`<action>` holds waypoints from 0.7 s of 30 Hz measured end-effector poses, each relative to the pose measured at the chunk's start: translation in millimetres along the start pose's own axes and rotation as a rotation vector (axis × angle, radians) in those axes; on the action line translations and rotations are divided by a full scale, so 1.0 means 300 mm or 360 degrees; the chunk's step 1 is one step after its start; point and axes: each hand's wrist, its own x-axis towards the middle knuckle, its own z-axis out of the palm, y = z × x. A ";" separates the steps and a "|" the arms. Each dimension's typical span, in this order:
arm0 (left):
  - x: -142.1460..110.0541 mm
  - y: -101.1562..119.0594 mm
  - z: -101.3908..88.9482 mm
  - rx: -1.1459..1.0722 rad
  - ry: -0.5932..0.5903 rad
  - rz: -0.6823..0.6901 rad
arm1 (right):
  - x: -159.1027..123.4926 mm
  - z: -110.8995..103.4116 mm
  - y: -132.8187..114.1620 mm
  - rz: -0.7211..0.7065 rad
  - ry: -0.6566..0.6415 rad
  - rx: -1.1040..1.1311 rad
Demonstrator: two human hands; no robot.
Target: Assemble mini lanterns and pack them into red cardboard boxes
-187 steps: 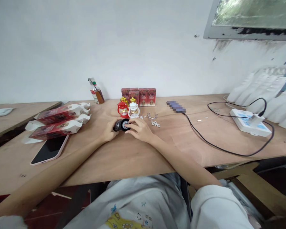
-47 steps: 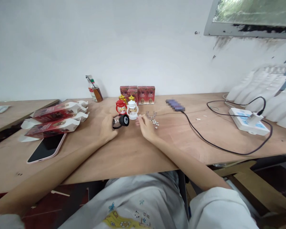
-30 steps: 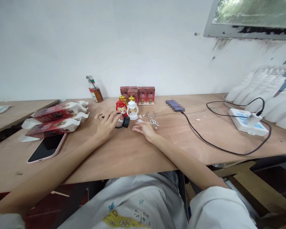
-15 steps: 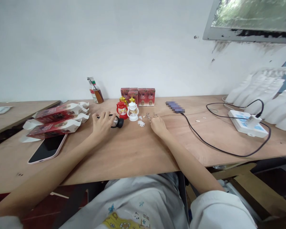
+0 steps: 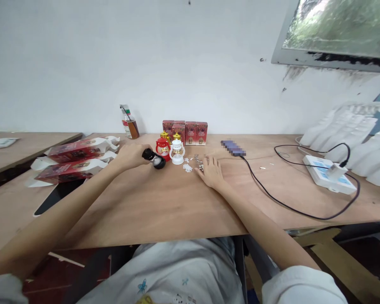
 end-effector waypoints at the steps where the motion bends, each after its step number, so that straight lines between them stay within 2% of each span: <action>1: 0.021 -0.003 0.001 -0.0036 -0.0008 0.0036 | 0.008 0.006 0.011 -0.0044 0.0012 -0.0011; 6: 0.082 0.006 0.015 -0.0056 0.0051 0.0191 | 0.063 0.027 0.053 -0.0319 0.0027 -0.0064; 10: 0.080 0.016 0.032 -0.0132 0.0075 0.0075 | 0.155 0.011 0.046 -0.0440 0.0129 -0.0083; 15: 0.090 -0.021 0.069 -0.0439 0.0059 0.0072 | 0.400 -0.036 -0.010 -0.0401 0.0228 0.0036; 18: 0.086 -0.043 0.101 -0.0712 0.0028 0.0082 | 0.551 -0.040 -0.049 -0.0333 0.0109 0.0143; 21: 0.049 -0.051 0.151 -0.0975 0.0009 0.0053 | 0.638 -0.022 -0.080 -0.0269 -0.0078 0.0188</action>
